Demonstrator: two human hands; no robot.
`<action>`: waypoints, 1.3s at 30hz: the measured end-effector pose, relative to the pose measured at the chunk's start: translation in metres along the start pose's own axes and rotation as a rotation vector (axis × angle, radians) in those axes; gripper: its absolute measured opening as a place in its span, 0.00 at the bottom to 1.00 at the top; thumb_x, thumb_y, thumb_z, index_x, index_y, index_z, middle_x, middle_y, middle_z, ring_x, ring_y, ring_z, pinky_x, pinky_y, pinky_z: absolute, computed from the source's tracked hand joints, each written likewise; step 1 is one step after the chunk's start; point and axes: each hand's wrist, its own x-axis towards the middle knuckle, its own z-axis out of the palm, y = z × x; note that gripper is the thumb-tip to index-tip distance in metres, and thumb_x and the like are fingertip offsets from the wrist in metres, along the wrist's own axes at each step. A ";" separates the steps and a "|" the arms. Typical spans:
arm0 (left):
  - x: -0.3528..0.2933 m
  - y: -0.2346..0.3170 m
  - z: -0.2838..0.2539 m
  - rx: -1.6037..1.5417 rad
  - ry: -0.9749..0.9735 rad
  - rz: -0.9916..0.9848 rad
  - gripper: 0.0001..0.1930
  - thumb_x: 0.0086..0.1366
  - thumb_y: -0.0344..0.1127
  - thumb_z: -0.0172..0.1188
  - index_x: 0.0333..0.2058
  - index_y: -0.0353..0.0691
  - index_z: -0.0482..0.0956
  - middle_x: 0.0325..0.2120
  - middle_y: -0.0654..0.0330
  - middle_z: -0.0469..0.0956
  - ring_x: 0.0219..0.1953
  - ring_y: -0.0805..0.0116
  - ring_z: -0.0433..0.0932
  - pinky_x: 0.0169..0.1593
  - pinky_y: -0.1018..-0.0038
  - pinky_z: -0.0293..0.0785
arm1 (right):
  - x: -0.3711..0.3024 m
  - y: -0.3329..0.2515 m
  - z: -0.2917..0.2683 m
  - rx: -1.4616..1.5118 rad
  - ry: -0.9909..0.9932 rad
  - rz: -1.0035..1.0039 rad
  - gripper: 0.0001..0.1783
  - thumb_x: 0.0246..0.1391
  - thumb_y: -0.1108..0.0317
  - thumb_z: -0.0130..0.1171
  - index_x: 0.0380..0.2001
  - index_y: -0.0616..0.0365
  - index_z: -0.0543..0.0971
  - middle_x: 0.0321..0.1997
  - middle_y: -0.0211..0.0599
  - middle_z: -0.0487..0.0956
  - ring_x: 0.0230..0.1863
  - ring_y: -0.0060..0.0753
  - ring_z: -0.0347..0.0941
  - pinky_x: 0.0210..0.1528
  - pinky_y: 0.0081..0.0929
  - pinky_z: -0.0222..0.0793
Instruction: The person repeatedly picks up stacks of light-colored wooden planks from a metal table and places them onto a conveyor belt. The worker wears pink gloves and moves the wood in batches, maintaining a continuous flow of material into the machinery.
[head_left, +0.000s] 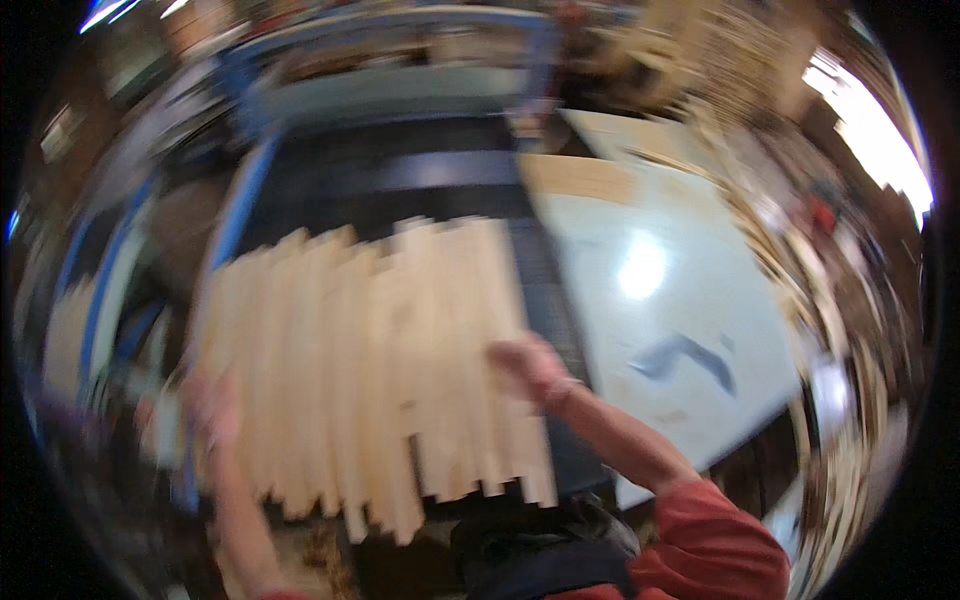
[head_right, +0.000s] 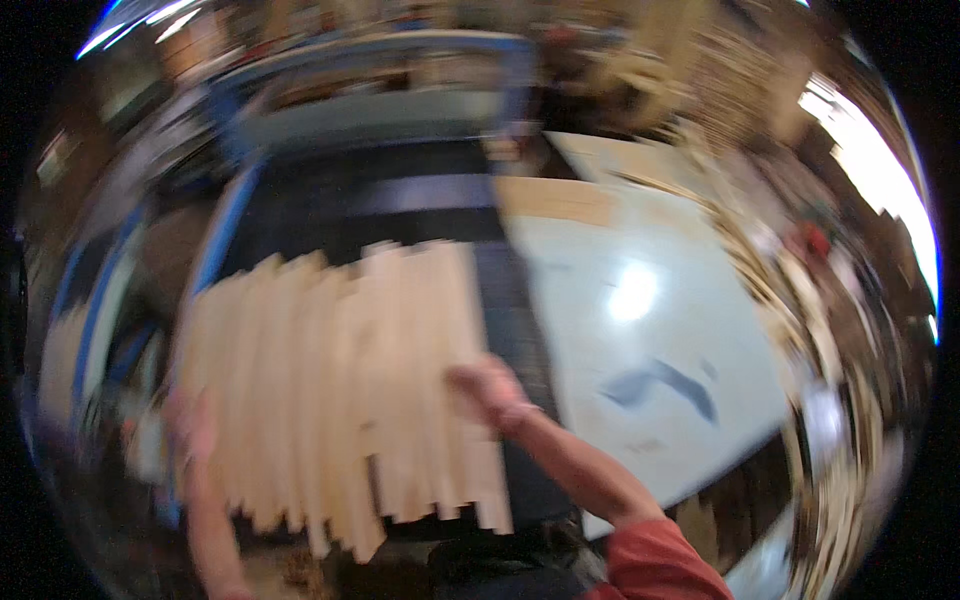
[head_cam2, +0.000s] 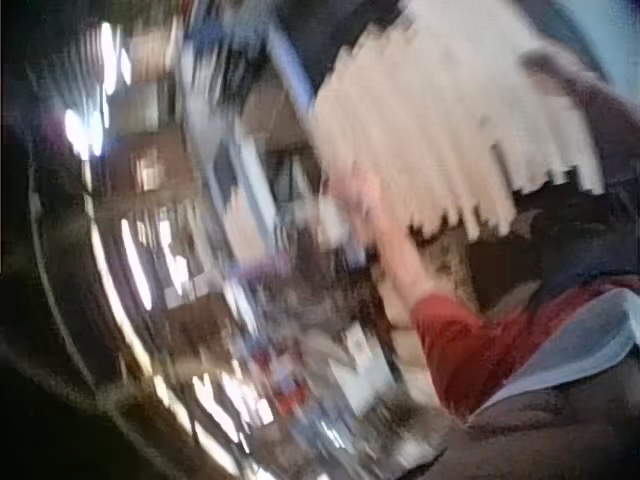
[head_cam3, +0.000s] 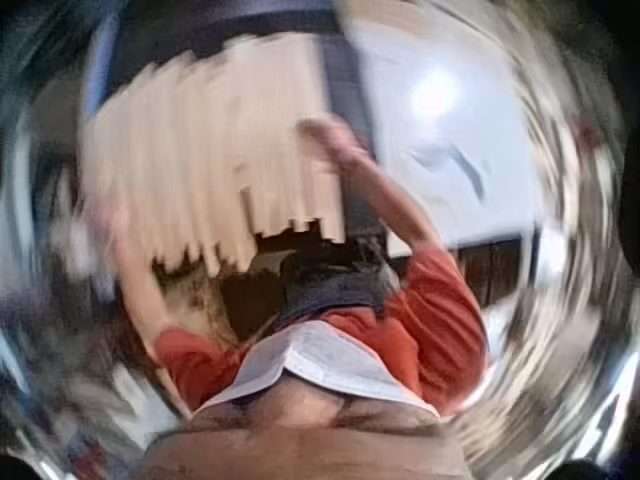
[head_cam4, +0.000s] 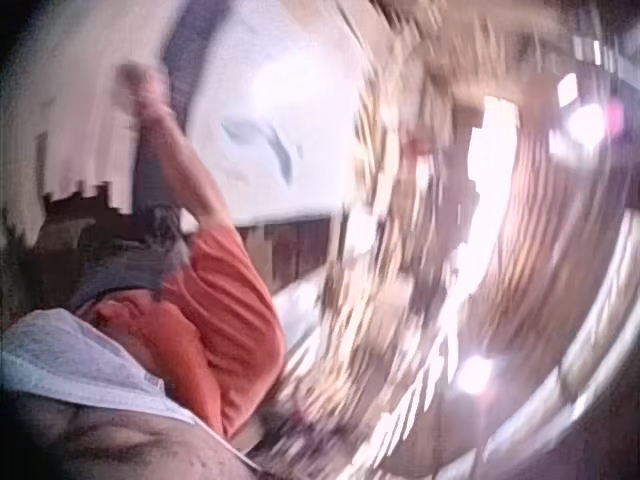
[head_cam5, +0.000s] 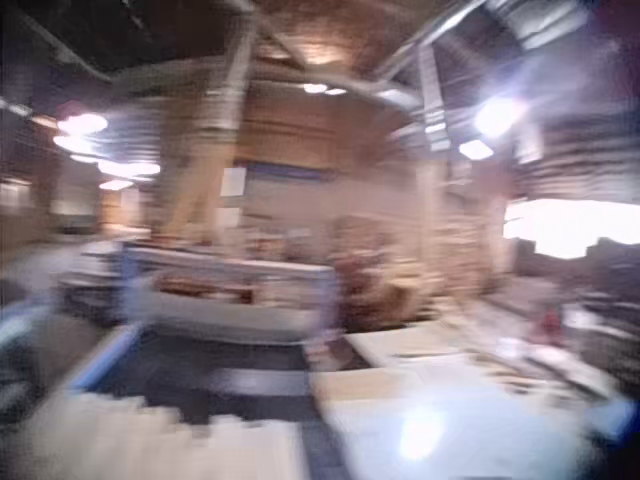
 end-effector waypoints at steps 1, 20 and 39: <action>-0.011 -0.010 -0.007 0.423 0.140 0.381 0.30 0.77 0.54 0.53 0.67 0.40 0.73 0.68 0.37 0.69 0.71 0.34 0.65 0.76 0.44 0.57 | -0.006 -0.006 0.000 -0.330 -0.002 -0.108 0.22 0.65 0.49 0.65 0.38 0.61 0.84 0.37 0.25 0.80 0.35 0.26 0.75 0.41 0.32 0.75; -0.196 0.454 -0.170 -1.193 0.013 0.555 0.26 0.80 0.46 0.51 0.65 0.31 0.74 0.62 0.42 0.76 0.64 0.46 0.75 0.72 0.53 0.67 | -0.189 0.101 -0.142 -0.226 -0.506 -0.208 0.17 0.70 0.56 0.58 0.53 0.54 0.82 0.33 0.31 0.77 0.34 0.25 0.74 0.35 0.30 0.73; -0.859 0.797 -0.184 -1.024 -2.005 0.955 0.21 0.73 0.37 0.64 0.59 0.29 0.81 0.53 0.54 0.84 0.54 0.64 0.82 0.60 0.68 0.77 | -0.672 0.441 -0.521 1.248 0.728 -0.398 0.18 0.72 0.60 0.62 0.59 0.54 0.75 0.38 0.29 0.77 0.35 0.23 0.75 0.39 0.26 0.78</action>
